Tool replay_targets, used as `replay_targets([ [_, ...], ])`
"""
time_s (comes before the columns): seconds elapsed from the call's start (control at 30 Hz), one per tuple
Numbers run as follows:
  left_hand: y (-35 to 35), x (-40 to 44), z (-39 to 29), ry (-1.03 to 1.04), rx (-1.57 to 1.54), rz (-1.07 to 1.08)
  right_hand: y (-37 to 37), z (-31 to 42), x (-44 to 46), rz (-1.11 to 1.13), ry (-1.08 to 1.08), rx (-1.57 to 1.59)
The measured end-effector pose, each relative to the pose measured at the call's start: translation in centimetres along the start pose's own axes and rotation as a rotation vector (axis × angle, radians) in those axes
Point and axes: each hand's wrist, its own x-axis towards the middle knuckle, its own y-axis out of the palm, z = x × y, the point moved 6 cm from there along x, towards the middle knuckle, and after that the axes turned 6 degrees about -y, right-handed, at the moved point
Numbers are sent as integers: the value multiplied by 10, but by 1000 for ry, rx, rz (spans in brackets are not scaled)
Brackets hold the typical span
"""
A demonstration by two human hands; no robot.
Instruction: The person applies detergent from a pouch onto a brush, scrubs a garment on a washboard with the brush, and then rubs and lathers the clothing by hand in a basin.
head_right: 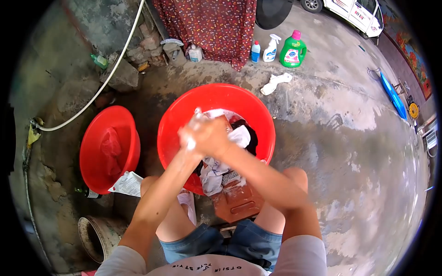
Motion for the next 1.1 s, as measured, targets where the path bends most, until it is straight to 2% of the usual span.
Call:
replay_targets([
  [0.07, 26, 10, 9, -199, -416, -127, 7, -34, -6, 121, 372, -114],
  [0.1, 13, 9, 13, -159, -435, -171, 3, -27, -4, 63, 403, -73],
  [0.13, 24, -1, -5, -105, -258, -336, 0, -25, 0, -10, 425, -44],
  [0.17, -2, 22, 13, -217, -424, 72, 6, 7, -2, -10, 191, 4],
  [0.2, -37, 34, 32, -325, -582, 475, 6, 14, -4, -44, 111, 50],
  [0.23, -50, 36, 52, -304, -667, 276, 5, 21, -7, -79, 33, 94],
  [0.27, -42, 29, 57, -256, -534, -2, 3, 26, -11, -119, -41, 129],
  [0.3, -14, 15, 42, -205, -392, -268, 0, -7, -9, -125, 21, 44],
  [0.4, 25, 7, 18, -319, -564, -215, 9, 14, -13, 242, 302, 199],
  [0.43, 5, 19, 25, -315, -675, 114, 12, 19, -13, 357, 384, 243],
  [0.47, -22, 21, 39, -284, -614, 250, 15, 18, -14, 411, 391, 252],
  [0.5, -22, 20, 33, -266, -561, 223, 18, 16, -15, 466, 397, 261],
  [0.57, -8, -1, 26, -224, -429, -240, 17, -16, -18, 450, 252, 190],
  [0.6, -1, -7, 24, -183, -401, -311, 15, -24, -17, 440, 179, 146],
  [0.63, 5, -1, 22, -289, -304, -321, 9, -23, -15, 307, 192, 114],
  [0.7, -19, 10, 38, -170, -457, 117, 2, -11, -7, 45, 210, 58],
  [0.73, -2, 13, 25, -36, -515, 254, -2, -6, -3, -92, 208, 24],
  [0.77, -11, 8, 27, -137, -437, -67, 6, 25, -11, 8, 178, 102],
  [0.8, -8, -5, 18, -264, -364, -377, 7, 22, -12, -5, 118, 88],
  [0.87, 11, -4, 14, -245, -398, -336, 5, 2, -13, -32, 3, 48],
  [0.9, 18, -3, 14, -236, -417, -314, 1, -28, -5, -22, 370, -117],
  [1.0, -8, -3, 27, -180, -308, -312, 9, -25, -15, -12, 352, 12],
  [1.03, -14, 0, 35, -124, -492, 69, 8, -17, -14, -35, 273, 30],
  [1.07, -16, 2, 36, -124, -511, 207, 7, -5, -15, -55, 196, 57],
  [1.1, -14, 1, 37, -155, -470, 43, 4, 5, -16, -77, 112, 81],
])
